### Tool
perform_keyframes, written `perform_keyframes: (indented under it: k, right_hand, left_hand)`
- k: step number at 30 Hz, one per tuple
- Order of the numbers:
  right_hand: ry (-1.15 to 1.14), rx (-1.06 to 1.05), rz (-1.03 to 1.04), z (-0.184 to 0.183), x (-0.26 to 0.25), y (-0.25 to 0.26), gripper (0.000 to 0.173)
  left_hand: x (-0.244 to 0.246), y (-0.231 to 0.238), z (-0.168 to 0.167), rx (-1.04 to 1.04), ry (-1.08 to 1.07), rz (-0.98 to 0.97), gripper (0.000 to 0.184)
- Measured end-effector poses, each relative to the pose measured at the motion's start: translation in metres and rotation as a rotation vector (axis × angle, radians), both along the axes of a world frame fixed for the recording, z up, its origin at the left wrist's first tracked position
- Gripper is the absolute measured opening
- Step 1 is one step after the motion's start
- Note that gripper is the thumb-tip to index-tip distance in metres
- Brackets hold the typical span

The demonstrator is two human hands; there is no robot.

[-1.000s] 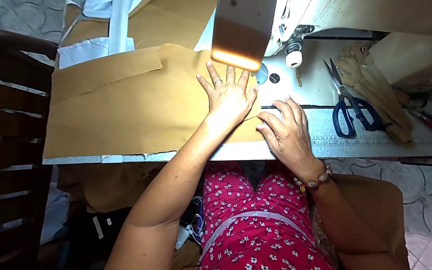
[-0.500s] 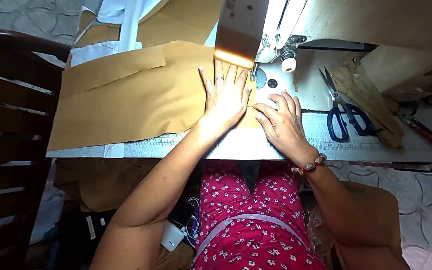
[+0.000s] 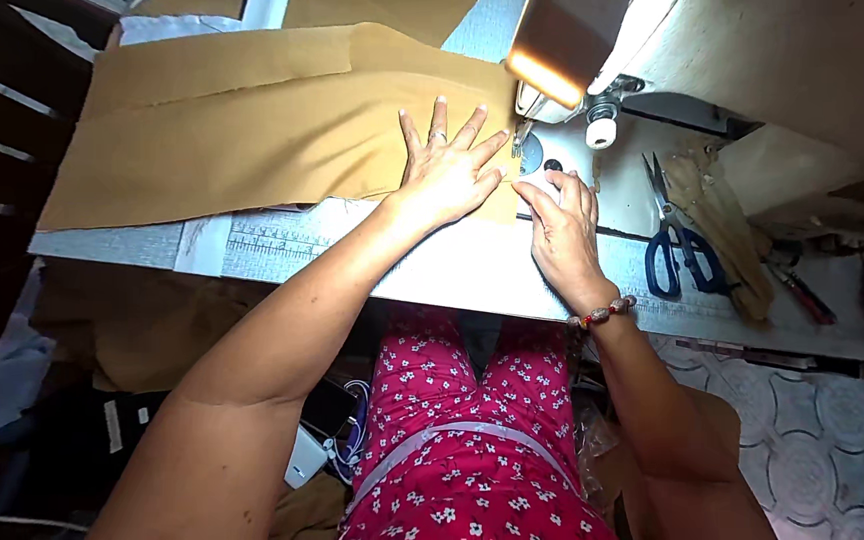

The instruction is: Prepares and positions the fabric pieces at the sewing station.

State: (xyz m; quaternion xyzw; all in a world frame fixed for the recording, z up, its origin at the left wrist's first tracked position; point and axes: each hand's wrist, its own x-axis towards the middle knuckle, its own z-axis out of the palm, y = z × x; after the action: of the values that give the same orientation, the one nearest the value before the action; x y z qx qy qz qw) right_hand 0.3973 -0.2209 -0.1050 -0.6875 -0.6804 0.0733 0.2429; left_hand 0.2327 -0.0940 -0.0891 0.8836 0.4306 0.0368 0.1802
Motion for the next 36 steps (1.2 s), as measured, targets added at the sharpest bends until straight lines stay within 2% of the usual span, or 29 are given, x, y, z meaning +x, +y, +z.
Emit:
perform_keyframes:
  k: [15, 30, 36]
  right_hand:
    - [-0.01, 0.097, -0.045, -0.01, -0.004, -0.003, 0.04]
    - [-0.055, 0.077, -0.014, -0.005, -0.005, -0.01, 0.04]
    - [-0.022, 0.097, -0.002, -0.005, -0.002, -0.01, 0.039]
  left_hand:
    - [0.018, 0.045, 0.003, 0.008, 0.023, -0.003, 0.06]
    - [0.03, 0.08, 0.003, 0.028, 0.025, 0.015, 0.058]
    - [0.013, 0.044, 0.008, 0.303, -0.105, -0.089, 0.051]
